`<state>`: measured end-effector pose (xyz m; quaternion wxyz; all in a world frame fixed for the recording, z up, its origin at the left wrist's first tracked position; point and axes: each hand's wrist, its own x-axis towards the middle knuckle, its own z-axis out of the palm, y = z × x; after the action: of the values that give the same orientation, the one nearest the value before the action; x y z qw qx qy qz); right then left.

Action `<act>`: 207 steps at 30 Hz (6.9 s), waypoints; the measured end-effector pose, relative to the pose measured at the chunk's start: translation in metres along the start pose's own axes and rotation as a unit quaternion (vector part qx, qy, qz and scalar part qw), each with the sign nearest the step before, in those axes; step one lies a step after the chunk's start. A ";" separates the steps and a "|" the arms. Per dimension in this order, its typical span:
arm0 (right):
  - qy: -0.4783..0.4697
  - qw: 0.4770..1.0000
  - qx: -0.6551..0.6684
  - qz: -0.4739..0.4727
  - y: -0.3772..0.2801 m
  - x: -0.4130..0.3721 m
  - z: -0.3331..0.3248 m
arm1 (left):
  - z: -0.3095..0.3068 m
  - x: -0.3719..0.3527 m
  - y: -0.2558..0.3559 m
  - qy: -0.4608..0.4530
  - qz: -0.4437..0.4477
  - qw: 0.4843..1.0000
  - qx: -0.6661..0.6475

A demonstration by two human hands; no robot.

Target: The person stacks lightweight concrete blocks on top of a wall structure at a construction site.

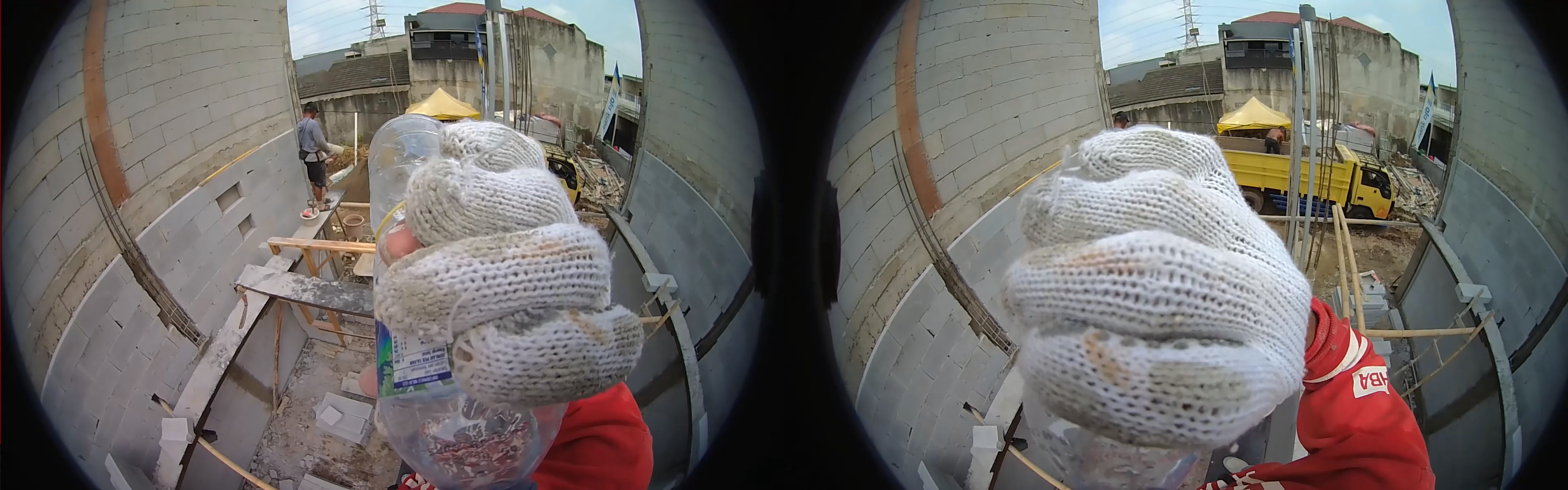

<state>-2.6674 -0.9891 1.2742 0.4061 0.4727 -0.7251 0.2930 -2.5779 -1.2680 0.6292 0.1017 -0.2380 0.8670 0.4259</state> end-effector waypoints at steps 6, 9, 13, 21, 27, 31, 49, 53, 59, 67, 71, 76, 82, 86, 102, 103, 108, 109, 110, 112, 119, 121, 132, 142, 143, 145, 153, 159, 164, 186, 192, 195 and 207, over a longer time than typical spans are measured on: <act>0.014 1.000 0.015 -0.019 -0.002 0.012 0.001 | -0.003 0.007 0.017 -0.006 0.016 1.000 -0.018; 0.018 0.999 0.024 -0.028 -0.005 0.018 0.002 | -0.005 0.010 0.023 -0.007 0.018 1.000 -0.024; 0.022 0.999 0.029 -0.035 -0.007 0.022 0.001 | -0.008 0.013 0.029 -0.010 0.023 0.999 -0.028; 0.028 0.998 0.045 -0.037 -0.005 0.025 0.002 | -0.013 0.021 0.043 -0.013 0.035 0.999 -0.037; 0.032 0.996 0.076 -0.035 -0.002 0.025 0.005 | -0.021 0.023 0.054 -0.013 0.049 0.997 -0.060; 0.034 0.991 0.128 -0.023 -0.003 0.014 0.018 | -0.036 0.016 0.065 -0.008 0.082 0.989 -0.125; -0.098 0.818 0.278 0.494 -0.068 -0.225 0.142 | -0.177 -0.118 0.281 -0.105 0.394 0.801 -0.438; -0.110 0.792 0.240 0.550 -0.078 -0.243 0.143 | -0.164 -0.134 0.286 -0.145 0.287 0.763 -0.560; -0.106 0.819 0.160 0.541 -0.092 -0.255 0.157 | -0.150 -0.143 0.278 -0.147 0.324 0.825 -0.440; -0.122 0.810 0.150 0.554 -0.103 -0.271 0.179 | -0.138 -0.145 0.256 -0.033 0.289 0.847 -0.446; -0.146 0.803 0.154 0.557 -0.102 -0.280 0.188 | -0.134 -0.145 0.256 -0.059 0.251 0.852 -0.456; -0.162 0.798 0.125 0.567 -0.109 -0.285 0.196 | -0.136 -0.136 0.261 -0.083 0.267 0.896 -0.346; -0.232 0.704 0.422 0.522 -0.082 -0.295 0.186 | -0.157 -0.118 0.269 -0.309 0.217 0.836 -0.398; -0.175 0.704 0.360 0.586 -0.100 -0.279 0.179 | -0.152 -0.105 0.265 -0.213 0.220 0.831 -0.465; -0.267 0.735 0.333 0.527 -0.098 -0.290 0.208 | -0.154 -0.090 0.239 -0.069 0.122 0.849 -0.510; -0.276 0.762 0.266 0.522 -0.097 -0.291 0.210 | -0.149 -0.086 0.239 0.016 0.102 0.859 -0.502; -0.285 0.716 0.356 0.528 -0.062 -0.304 0.210 | -0.131 -0.073 0.245 -0.045 0.072 0.871 -0.483; -0.268 0.685 0.438 0.518 -0.053 -0.307 0.206 | -0.126 -0.071 0.246 -0.072 0.058 0.872 -0.481; -0.271 0.682 0.439 0.518 -0.046 -0.311 0.204 | -0.121 -0.068 0.248 -0.070 0.053 0.871 -0.483; -0.238 0.641 0.526 0.506 -0.026 -0.320 0.204 | -0.109 -0.056 0.257 -0.101 0.058 0.871 -0.477; -0.291 0.579 0.553 0.524 0.054 -0.353 0.174 | -0.055 -0.031 0.310 -0.224 0.045 0.844 -0.485; -0.258 0.588 0.521 0.562 0.064 -0.359 0.170 | -0.040 -0.028 0.331 -0.167 0.044 0.871 -0.459; -0.385 0.559 0.497 0.540 0.099 -0.375 0.185 | 0.010 -0.048 0.326 -0.017 -0.083 0.861 -0.501; -0.408 0.546 0.446 0.580 0.091 -0.360 0.215 | -0.008 -0.057 0.285 0.073 0.015 0.902 -0.425; -0.452 0.552 0.428 0.555 0.090 -0.361 0.219 | -0.008 -0.062 0.280 0.088 0.028 0.902 -0.423; -0.503 0.630 0.418 0.418 0.088 -0.346 0.224 | -0.017 -0.073 0.271 0.112 0.043 0.903 -0.412; -0.476 0.681 0.441 0.340 0.077 -0.287 0.233 | -0.048 -0.109 0.217 0.133 0.081 0.971 -0.182; -0.513 0.696 0.420 0.274 0.028 -0.281 0.238 | -0.054 -0.129 0.196 0.057 0.105 0.983 -0.136; -0.512 0.728 0.364 0.274 0.023 -0.312 0.248 | -0.092 -0.113 0.176 -0.015 0.120 0.992 0.038; -0.372 0.500 -0.038 0.782 0.044 -0.587 0.073 | -0.156 -0.032 0.563 -0.076 0.546 0.739 0.388; -0.330 0.385 -0.126 0.853 -0.041 -0.649 0.051 | -0.077 0.055 0.413 -0.194 0.433 0.831 0.291; -0.323 0.351 -0.109 0.872 -0.049 -0.650 0.059 | -0.035 0.094 0.266 -0.153 0.297 0.930 0.152; -0.166 0.443 -0.116 0.873 0.114 -0.608 0.057 | 0.023 -0.165 -0.080 -0.284 -0.318 0.899 0.105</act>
<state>-2.6551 -0.7196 0.7145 -0.1415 -0.4221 -0.8357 0.3216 -2.3955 -1.2382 0.6227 0.4978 -0.3577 0.7192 0.3271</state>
